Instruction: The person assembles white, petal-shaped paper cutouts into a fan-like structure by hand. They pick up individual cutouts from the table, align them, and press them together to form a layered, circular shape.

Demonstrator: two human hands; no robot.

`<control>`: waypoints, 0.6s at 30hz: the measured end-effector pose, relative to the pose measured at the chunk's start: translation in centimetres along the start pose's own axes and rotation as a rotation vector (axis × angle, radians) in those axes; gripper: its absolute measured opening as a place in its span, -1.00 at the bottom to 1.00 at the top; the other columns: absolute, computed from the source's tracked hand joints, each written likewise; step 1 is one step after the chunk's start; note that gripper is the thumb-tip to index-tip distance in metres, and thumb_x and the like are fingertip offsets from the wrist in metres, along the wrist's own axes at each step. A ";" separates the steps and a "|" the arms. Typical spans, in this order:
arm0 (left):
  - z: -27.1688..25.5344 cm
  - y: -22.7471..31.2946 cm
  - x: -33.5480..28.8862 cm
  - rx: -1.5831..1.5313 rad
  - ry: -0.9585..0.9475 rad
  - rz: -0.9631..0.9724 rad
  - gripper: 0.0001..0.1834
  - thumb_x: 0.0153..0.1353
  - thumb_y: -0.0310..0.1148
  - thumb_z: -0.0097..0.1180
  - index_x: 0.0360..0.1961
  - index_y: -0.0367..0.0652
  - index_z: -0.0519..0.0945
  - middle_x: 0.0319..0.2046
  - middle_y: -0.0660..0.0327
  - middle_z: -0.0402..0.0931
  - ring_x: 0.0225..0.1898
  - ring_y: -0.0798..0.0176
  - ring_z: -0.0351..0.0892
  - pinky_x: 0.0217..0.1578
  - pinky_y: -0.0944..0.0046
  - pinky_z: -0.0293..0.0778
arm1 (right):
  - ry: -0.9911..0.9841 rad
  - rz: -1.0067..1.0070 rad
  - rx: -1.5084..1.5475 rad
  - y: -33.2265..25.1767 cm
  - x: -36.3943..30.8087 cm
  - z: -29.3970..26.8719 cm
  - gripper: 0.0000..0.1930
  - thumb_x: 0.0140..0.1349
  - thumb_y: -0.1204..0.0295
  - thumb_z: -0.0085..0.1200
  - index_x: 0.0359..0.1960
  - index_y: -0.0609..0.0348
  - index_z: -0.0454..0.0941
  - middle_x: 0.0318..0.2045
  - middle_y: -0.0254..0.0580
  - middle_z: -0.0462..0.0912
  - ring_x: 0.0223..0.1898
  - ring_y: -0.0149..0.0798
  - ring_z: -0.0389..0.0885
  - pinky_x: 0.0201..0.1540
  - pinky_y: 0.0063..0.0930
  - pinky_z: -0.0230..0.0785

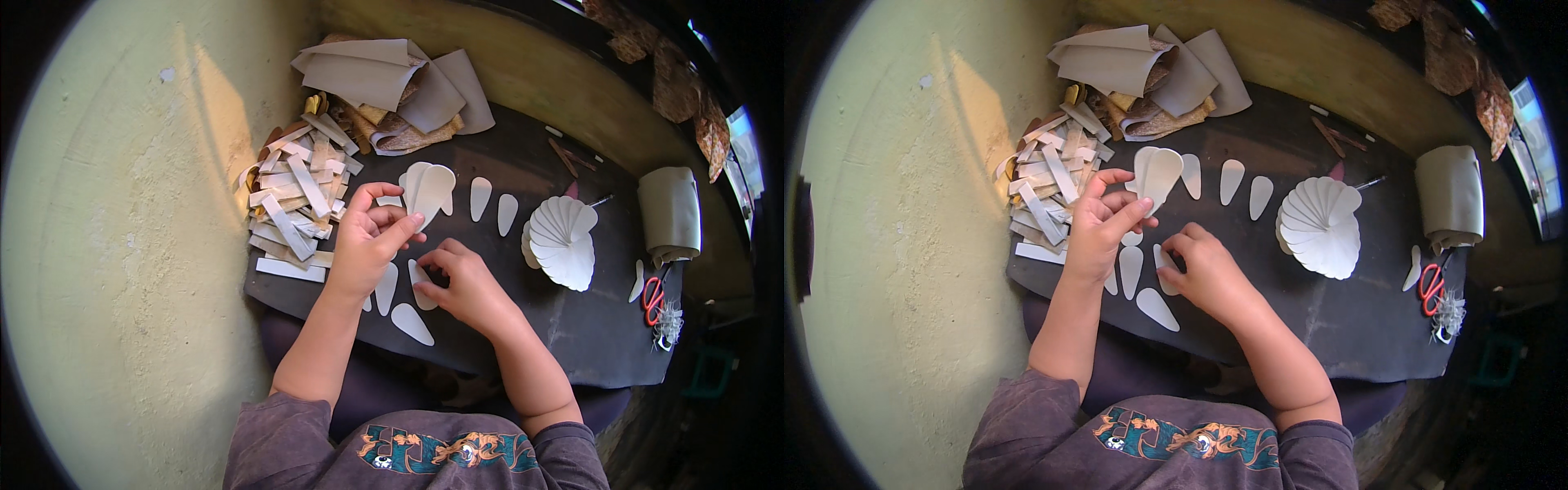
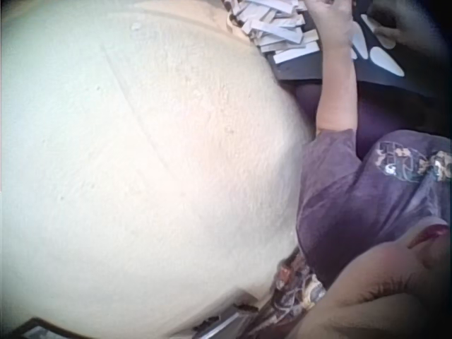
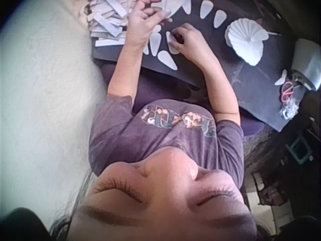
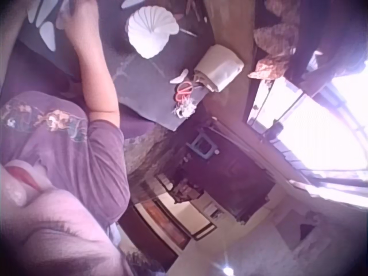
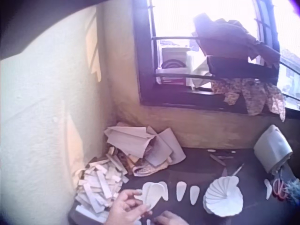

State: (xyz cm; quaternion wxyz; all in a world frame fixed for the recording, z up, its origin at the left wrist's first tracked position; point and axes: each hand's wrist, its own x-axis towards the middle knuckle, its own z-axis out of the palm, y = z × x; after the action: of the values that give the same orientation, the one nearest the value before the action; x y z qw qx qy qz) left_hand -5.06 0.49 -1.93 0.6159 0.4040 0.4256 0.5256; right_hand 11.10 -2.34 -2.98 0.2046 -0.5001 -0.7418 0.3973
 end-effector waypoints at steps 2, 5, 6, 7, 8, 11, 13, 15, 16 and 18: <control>0.0 -0.3 0.2 -0.015 -0.009 0.010 -0.60 0.03 -0.47 0.16 -0.10 -0.28 0.33 -0.43 0.21 0.55 -0.48 0.43 0.49 -0.45 0.51 0.29 | -0.013 0.001 0.009 -0.2 0.0 0.4 -0.68 -0.10 0.45 0.20 -0.26 0.29 0.49 -0.31 -0.02 0.45 -0.26 0.00 0.49 -0.18 -0.28 0.38; -0.2 -0.9 0.5 -0.077 -0.024 0.015 -0.66 0.04 -0.47 0.16 -0.14 -0.27 0.38 -0.42 0.25 0.53 -0.48 0.48 0.45 -0.45 0.52 0.29 | 0.044 -0.003 0.009 -0.4 -0.2 1.1 -0.72 -0.09 0.48 0.17 -0.28 0.28 0.49 -0.30 0.00 0.44 -0.25 0.01 0.49 -0.17 -0.26 0.38; -0.2 -1.0 0.5 -0.091 -0.024 -0.005 -0.68 0.03 -0.47 0.16 -0.16 -0.25 0.40 -0.42 0.26 0.53 -0.47 0.49 0.43 -0.45 0.52 0.29 | 0.075 -0.009 0.015 -0.4 -0.2 1.3 -0.72 -0.09 0.49 0.16 -0.29 0.28 0.49 -0.30 0.00 0.44 -0.24 0.02 0.49 -0.17 -0.26 0.38; -0.3 -1.0 0.6 -0.103 -0.023 -0.023 -0.70 0.03 -0.47 0.16 -0.18 -0.24 0.41 -0.41 0.27 0.52 -0.47 0.50 0.42 -0.45 0.52 0.29 | 0.104 -0.017 0.022 -0.5 -0.2 1.5 -0.73 -0.09 0.50 0.16 -0.29 0.28 0.49 -0.29 0.01 0.44 -0.24 0.02 0.48 -0.17 -0.26 0.38; -0.3 -1.0 0.6 -0.111 -0.009 -0.037 -0.70 0.03 -0.46 0.17 -0.19 -0.24 0.42 -0.42 0.27 0.52 -0.47 0.50 0.42 -0.45 0.53 0.28 | 0.111 -0.012 0.000 -0.6 -0.3 1.6 -0.73 -0.08 0.51 0.15 -0.28 0.28 0.49 -0.30 0.01 0.45 -0.25 0.02 0.49 -0.18 -0.26 0.38; -0.3 -1.1 0.6 -0.138 0.014 -0.077 -0.69 0.01 -0.44 0.19 -0.21 -0.23 0.43 -0.44 0.29 0.52 -0.47 0.52 0.42 -0.46 0.56 0.27 | 0.123 0.004 -0.007 -0.8 -0.4 1.7 -0.75 -0.06 0.51 0.14 -0.28 0.28 0.50 -0.36 -0.04 0.46 -0.34 -0.06 0.50 -0.25 -0.32 0.39; -0.4 -1.2 0.7 -0.158 0.017 -0.099 -0.70 0.01 -0.42 0.19 -0.21 -0.21 0.43 -0.44 0.30 0.52 -0.48 0.51 0.42 -0.46 0.56 0.27 | 0.114 0.013 0.069 -0.8 -0.3 1.8 -0.75 -0.06 0.50 0.16 -0.29 0.27 0.53 -0.45 -0.13 0.46 -0.44 -0.22 0.49 -0.35 -0.44 0.37; -0.5 -1.1 0.7 -0.153 0.030 -0.111 -0.70 0.01 -0.41 0.19 -0.21 -0.20 0.43 -0.44 0.30 0.52 -0.48 0.50 0.45 -0.47 0.56 0.27 | 0.061 -0.006 0.144 -1.4 -0.4 0.2 -0.80 -0.03 0.50 0.14 -0.33 0.27 0.55 -0.49 -0.12 0.48 -0.47 -0.21 0.51 -0.37 -0.43 0.38; -0.6 -1.1 0.7 -0.150 0.039 -0.115 -0.70 0.02 -0.40 0.19 -0.21 -0.19 0.43 -0.44 0.30 0.52 -0.48 0.49 0.46 -0.48 0.56 0.28 | 0.033 -0.019 0.181 -1.8 -0.5 -0.8 -0.83 -0.02 0.49 0.12 -0.35 0.27 0.56 -0.50 -0.12 0.50 -0.49 -0.21 0.52 -0.38 -0.42 0.39; -0.9 -1.0 0.7 -0.144 0.045 -0.127 -0.72 0.03 -0.42 0.17 -0.21 -0.16 0.42 -0.41 0.31 0.52 -0.48 0.47 0.48 -0.49 0.55 0.30 | 0.140 -0.096 0.275 -1.6 -0.7 -2.2 -0.87 0.03 0.51 0.12 -0.36 0.22 0.60 -0.52 -0.26 0.50 -0.53 -0.47 0.46 -0.47 -0.65 0.30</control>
State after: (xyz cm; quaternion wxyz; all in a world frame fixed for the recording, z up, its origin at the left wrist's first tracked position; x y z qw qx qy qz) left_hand -5.58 1.07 -3.28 0.6659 0.3188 0.4252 0.5236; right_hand 12.02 -2.42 -0.28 0.3410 -0.4578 -0.6875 0.4489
